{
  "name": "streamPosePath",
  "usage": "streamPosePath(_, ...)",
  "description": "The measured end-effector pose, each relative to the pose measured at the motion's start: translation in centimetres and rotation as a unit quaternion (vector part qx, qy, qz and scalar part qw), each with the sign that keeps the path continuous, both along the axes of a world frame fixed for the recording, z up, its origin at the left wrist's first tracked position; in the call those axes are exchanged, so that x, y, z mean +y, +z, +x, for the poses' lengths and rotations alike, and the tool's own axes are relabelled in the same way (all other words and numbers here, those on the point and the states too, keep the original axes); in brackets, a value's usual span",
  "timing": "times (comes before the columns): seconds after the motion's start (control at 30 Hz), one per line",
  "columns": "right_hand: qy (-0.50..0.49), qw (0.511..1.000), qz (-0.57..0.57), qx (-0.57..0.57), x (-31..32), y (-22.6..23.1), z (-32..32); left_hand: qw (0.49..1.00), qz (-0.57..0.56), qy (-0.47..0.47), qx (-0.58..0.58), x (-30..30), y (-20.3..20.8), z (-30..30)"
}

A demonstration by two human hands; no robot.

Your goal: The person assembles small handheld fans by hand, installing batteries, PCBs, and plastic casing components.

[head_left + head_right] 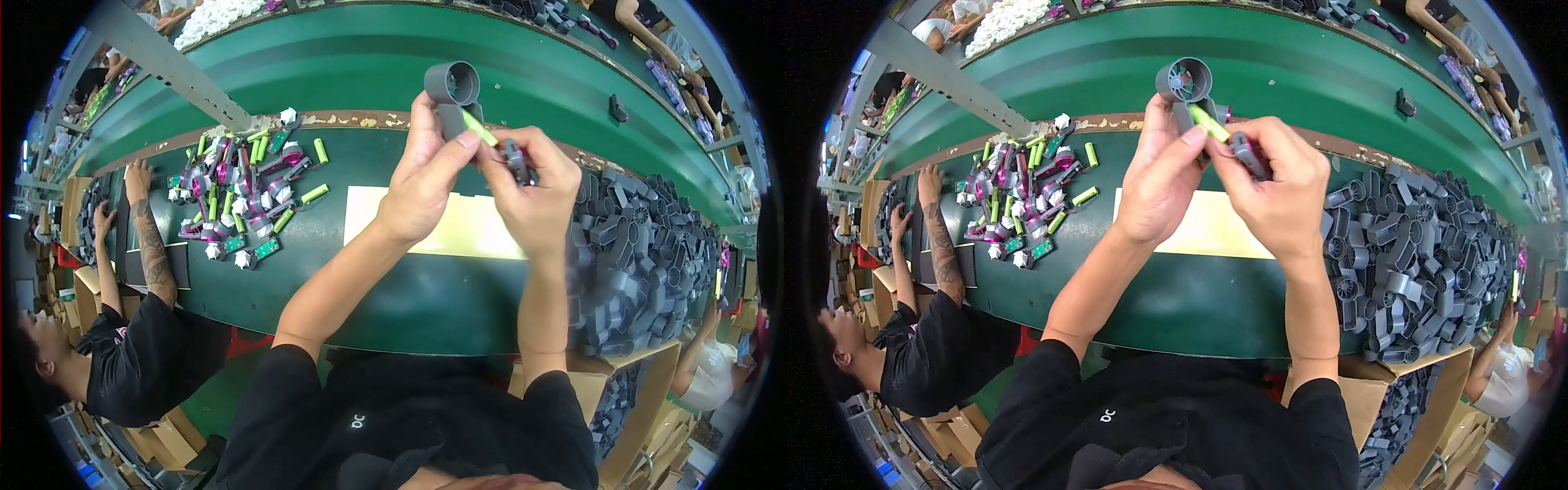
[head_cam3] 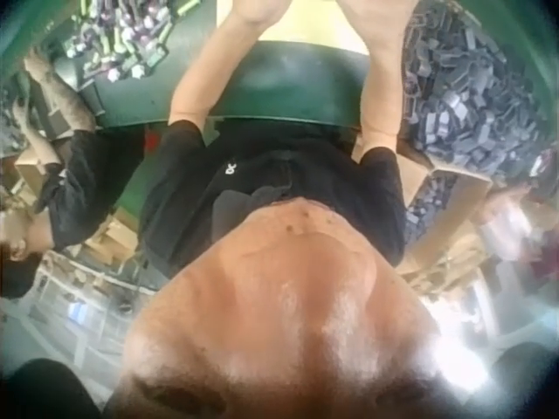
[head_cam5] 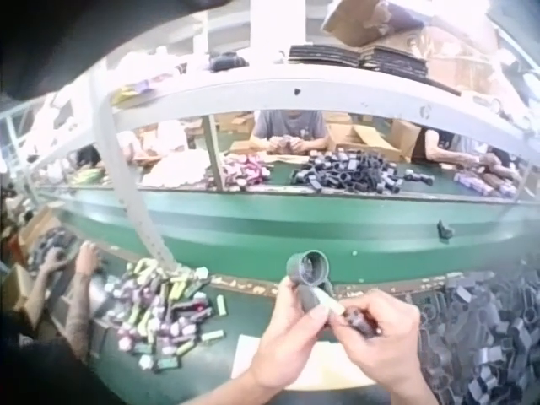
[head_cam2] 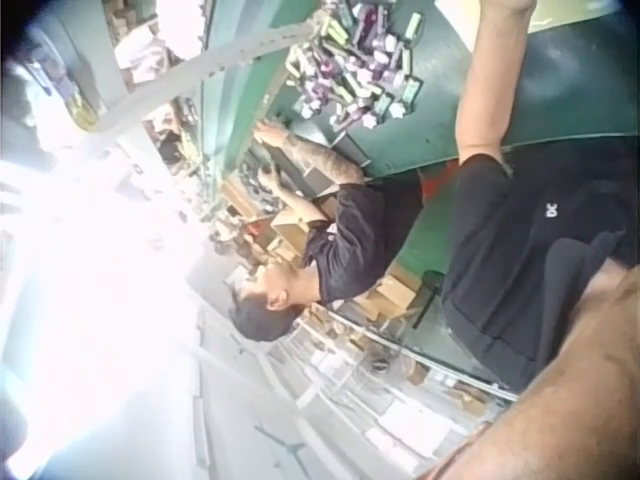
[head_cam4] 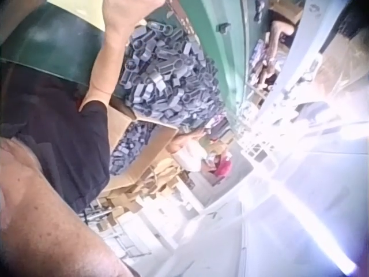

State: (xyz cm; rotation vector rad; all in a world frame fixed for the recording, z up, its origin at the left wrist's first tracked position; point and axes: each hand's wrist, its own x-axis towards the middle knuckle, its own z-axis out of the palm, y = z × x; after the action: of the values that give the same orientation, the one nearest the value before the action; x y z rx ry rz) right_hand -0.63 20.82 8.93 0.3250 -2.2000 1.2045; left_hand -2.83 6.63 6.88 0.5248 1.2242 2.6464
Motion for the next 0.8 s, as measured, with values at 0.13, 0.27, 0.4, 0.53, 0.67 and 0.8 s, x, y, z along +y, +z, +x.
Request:
streamPosePath(0.13, 0.011, 0.997, 0.065, 0.04, -0.8, 0.4, -0.4, 1.0, -0.002, -0.026, -0.008, -0.8, -0.7, -0.9)
streamPosePath(0.27, 0.042, 0.995, 0.076, 0.041, -0.4, 1.0, -0.7, 0.999, -0.027, 0.013, -0.023, -0.6, -0.2, -1.6)
streamPosePath(0.4, 0.075, 0.992, 0.087, 0.045, -0.3, 1.4, -0.3, 0.999, -0.033, 0.032, -0.014, -0.4, -0.8, -1.7)
streamPosePath(0.53, 0.09, 0.993, 0.069, 0.011, 0.4, 1.3, 0.1, 0.997, -0.065, 0.048, -0.008, -0.5, -0.3, -0.9)
streamPosePath(0.67, 0.111, 0.986, -0.084, -0.095, 0.3, -0.2, 0.3, 0.969, -0.158, 0.13, 0.138, -0.2, -0.5, -0.4)
streamPosePath(0.8, 0.107, 0.978, -0.126, -0.128, 0.4, 0.2, 0.2, 0.942, -0.234, 0.151, 0.189, -0.8, -1.6, -0.9)
